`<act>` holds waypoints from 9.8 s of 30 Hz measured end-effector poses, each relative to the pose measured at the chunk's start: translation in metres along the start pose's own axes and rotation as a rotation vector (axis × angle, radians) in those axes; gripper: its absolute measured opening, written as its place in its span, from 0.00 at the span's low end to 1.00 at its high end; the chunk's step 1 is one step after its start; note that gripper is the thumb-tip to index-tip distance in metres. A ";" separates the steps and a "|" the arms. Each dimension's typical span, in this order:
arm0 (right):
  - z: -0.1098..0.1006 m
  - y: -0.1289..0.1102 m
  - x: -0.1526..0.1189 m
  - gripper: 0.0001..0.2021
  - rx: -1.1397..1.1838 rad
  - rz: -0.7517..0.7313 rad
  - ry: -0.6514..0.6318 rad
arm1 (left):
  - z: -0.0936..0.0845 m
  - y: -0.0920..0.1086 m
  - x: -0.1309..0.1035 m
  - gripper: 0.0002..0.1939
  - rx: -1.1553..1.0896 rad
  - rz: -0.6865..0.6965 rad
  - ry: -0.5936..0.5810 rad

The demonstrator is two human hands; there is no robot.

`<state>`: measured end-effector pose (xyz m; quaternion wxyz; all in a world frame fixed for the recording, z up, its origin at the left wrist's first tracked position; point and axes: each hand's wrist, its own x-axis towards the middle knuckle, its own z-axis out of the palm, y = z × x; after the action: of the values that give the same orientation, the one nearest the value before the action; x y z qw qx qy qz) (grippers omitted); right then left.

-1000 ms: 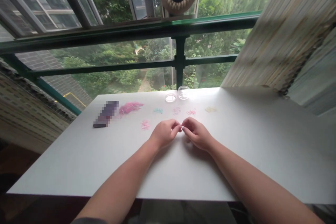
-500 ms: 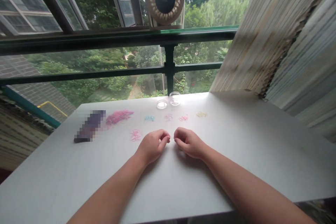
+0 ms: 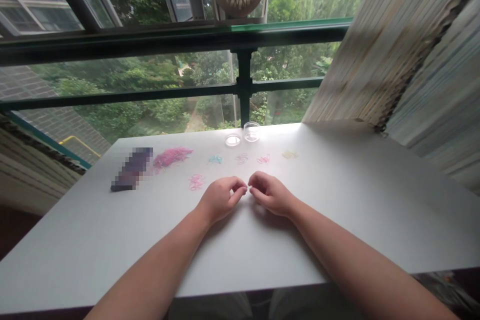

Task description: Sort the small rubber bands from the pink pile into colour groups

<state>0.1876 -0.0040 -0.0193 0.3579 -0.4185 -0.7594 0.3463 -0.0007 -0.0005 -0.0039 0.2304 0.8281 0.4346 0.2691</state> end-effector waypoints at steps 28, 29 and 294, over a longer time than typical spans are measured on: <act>0.002 0.002 0.002 0.02 0.044 0.011 0.083 | 0.003 -0.007 0.001 0.07 -0.095 0.023 0.030; 0.002 0.001 0.002 0.02 0.049 0.014 0.083 | 0.004 -0.007 0.000 0.07 -0.101 0.017 0.031; -0.003 0.002 0.003 0.05 0.046 0.087 -0.115 | -0.131 -0.089 0.033 0.14 0.762 -0.597 0.075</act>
<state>0.1895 0.0003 -0.0191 0.3081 -0.4221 -0.7517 0.4022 -0.1228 0.0927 0.0479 -0.0380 0.6823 0.7289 0.0426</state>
